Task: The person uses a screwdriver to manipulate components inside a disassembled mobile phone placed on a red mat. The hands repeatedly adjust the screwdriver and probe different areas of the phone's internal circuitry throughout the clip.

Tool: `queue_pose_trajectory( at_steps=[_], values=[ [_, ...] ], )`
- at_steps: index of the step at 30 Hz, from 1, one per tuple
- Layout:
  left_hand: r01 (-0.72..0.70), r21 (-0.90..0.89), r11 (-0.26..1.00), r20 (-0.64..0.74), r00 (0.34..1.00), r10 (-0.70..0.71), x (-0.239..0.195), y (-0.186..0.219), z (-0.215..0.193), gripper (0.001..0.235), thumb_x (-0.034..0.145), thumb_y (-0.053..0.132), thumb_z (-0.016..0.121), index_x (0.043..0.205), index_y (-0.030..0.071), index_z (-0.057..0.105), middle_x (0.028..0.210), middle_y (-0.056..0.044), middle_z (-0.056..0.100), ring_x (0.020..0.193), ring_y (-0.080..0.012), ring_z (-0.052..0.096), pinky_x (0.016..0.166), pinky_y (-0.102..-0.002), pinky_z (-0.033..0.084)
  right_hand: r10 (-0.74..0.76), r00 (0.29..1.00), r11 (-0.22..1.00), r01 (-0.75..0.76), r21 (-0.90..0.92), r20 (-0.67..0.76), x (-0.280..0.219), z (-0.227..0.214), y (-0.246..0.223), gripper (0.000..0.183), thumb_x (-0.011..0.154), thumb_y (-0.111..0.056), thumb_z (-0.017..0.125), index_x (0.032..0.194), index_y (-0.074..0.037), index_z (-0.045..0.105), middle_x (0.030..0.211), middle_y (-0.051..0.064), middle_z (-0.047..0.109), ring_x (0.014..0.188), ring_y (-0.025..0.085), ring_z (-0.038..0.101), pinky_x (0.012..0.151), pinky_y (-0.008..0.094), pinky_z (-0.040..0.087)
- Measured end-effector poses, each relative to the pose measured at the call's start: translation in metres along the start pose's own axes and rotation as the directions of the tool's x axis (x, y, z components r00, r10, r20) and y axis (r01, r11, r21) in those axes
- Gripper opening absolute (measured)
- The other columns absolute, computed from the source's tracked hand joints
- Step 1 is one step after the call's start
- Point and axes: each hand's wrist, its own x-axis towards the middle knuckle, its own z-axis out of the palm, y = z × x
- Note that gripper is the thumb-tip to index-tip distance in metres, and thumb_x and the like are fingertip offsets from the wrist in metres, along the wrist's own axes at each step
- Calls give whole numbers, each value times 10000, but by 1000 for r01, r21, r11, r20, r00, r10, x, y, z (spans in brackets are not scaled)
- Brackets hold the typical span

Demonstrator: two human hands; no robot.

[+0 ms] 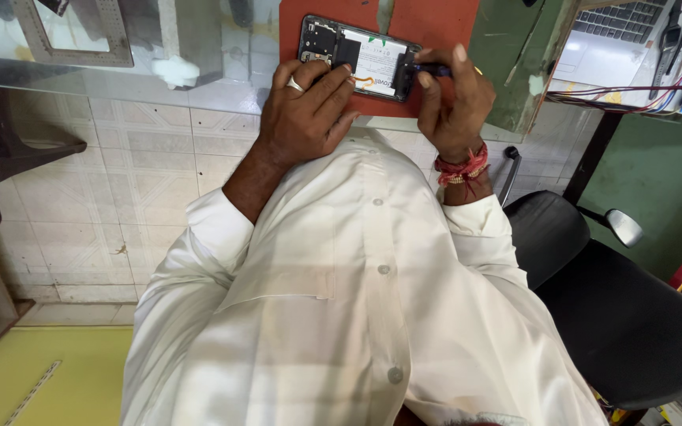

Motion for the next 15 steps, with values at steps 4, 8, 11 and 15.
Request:
queue_pose_trajectory(
  at_steps=[4,8,11,15],
  values=[
    [-8,4,1000,-10,1000,8,-2,-1,1,384,977,287,841,1231,18,736,1348,-112,674,1233,-282,570,1049,-483,432,-20,997,999,22,-36,73,5,-4,1,509,1108,51,629,1554,-65,412,1164,212,757,1047,335,799,909,402,634],
    [-6,-13,1000,-18,1000,6,-3,-1,2,388,988,293,845,1233,13,734,1349,-110,674,1239,-283,567,1059,-486,436,-85,996,983,90,-163,40,9,-5,4,538,1037,-70,781,1483,-87,481,960,115,735,937,284,761,918,438,604],
    [-5,-18,1000,-24,1000,5,-2,-1,1,381,981,291,844,1222,17,734,1350,-107,678,1242,-279,567,1068,-488,434,-35,999,986,41,-163,40,11,-6,3,517,1066,-28,743,1506,-60,473,1008,150,748,985,298,745,948,434,588],
    [-10,-13,1000,-33,999,9,-3,-1,-1,373,973,282,839,1218,20,734,1352,-105,680,1248,-274,571,1083,-488,431,-63,998,957,60,-284,-2,10,-7,-2,560,984,-89,802,1458,-58,506,875,90,675,932,272,730,951,423,532]
  ],
)
